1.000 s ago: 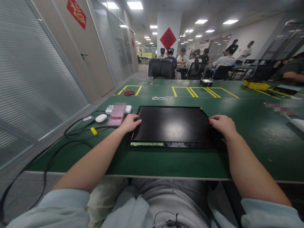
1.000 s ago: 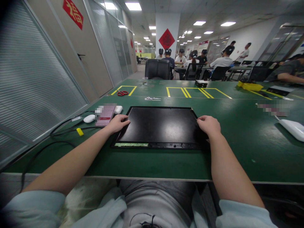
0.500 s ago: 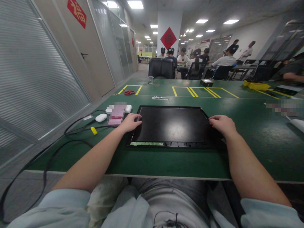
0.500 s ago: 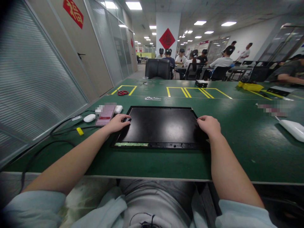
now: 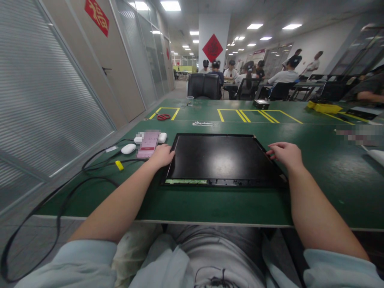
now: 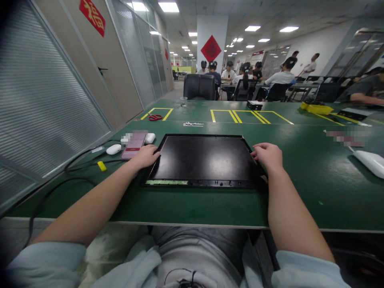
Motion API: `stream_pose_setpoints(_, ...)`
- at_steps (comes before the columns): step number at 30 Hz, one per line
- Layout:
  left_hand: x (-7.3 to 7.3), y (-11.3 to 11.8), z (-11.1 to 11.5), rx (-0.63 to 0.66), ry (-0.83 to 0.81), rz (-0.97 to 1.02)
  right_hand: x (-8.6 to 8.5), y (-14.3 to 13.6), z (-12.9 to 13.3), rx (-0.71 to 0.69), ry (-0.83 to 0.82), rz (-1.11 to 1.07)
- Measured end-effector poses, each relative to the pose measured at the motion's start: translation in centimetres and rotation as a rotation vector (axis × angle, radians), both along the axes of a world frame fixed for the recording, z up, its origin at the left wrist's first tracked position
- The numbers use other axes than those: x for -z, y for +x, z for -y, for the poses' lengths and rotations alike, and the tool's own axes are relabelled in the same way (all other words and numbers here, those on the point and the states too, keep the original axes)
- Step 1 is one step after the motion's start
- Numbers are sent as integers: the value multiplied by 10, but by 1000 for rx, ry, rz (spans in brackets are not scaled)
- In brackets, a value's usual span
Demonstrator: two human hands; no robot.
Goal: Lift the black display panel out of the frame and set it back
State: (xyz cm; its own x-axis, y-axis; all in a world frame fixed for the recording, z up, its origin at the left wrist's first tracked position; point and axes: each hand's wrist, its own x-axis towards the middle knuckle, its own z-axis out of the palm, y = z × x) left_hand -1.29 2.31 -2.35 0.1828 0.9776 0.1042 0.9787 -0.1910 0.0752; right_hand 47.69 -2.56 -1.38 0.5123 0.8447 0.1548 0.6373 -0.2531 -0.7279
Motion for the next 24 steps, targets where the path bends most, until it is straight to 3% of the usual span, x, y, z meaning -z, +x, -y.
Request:
stream_pose_setpoints(4,2,-4,-2,6,31,57,-4,7,1,128,-102,163)
stream_pose_setpoints(8,3,-4,-3,-15,44,108,5,13,-6,65,-241,217)
stream_pose_setpoints(13,4,-3,-4,-43,50,292,13,13,-13,22,-211,282)
stream_pose_setpoints(20,-5,-2,0,-9,22,359,12,11,-11,23,-255,255)
stream_pose_setpoints(24,-15,3,6,-105,25,637,15,10,-12,23,-236,289)
